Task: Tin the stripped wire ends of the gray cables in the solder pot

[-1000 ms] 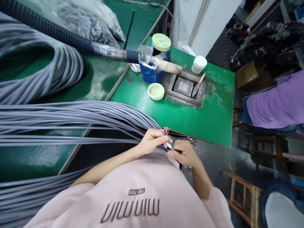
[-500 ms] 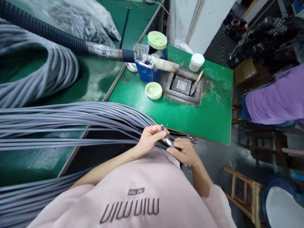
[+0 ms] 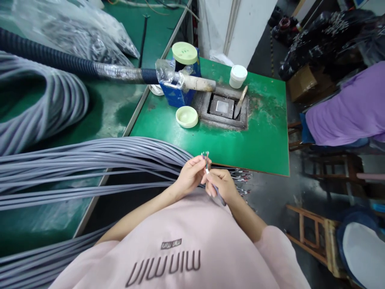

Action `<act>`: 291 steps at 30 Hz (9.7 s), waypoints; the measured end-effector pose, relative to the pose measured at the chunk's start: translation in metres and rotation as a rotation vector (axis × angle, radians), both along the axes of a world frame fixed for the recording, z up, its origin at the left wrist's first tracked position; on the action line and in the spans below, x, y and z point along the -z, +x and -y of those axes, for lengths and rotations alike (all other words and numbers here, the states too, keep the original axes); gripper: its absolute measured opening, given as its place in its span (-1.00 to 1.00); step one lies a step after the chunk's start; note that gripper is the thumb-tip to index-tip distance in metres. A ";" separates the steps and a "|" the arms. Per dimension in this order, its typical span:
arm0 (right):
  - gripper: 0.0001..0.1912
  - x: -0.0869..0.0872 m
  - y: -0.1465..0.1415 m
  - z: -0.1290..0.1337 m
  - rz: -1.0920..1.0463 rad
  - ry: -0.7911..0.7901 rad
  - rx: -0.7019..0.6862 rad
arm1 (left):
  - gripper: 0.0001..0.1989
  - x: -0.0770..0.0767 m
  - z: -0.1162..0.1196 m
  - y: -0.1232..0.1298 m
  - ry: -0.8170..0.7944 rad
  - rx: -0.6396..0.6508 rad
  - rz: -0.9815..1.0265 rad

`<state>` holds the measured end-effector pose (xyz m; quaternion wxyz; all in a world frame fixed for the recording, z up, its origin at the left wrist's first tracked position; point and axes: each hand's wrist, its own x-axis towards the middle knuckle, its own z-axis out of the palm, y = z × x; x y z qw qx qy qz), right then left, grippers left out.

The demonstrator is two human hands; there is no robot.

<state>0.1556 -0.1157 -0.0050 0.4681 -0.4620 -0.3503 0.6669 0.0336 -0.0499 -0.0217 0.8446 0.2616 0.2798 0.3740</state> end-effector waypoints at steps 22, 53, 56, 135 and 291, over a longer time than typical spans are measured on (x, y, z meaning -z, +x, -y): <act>-0.67 -0.011 -0.005 -0.007 0.577 0.081 0.093 | -0.79 -0.018 -0.007 -0.014 0.450 -0.228 -0.389; -0.68 -0.006 -0.002 -0.004 0.419 0.063 0.123 | -0.71 -0.020 -0.017 -0.008 -0.091 -0.026 -0.103; -0.68 -0.007 -0.002 -0.004 0.377 0.049 0.124 | -0.72 -0.022 -0.017 -0.008 -0.094 -0.030 -0.098; -0.66 -0.017 0.003 -0.004 -0.229 -0.092 0.083 | -0.81 -0.039 -0.016 0.001 0.242 -0.123 -0.299; -0.65 -0.046 0.013 -0.005 0.478 0.010 -0.223 | -0.70 -0.037 0.000 -0.017 0.173 0.090 -0.160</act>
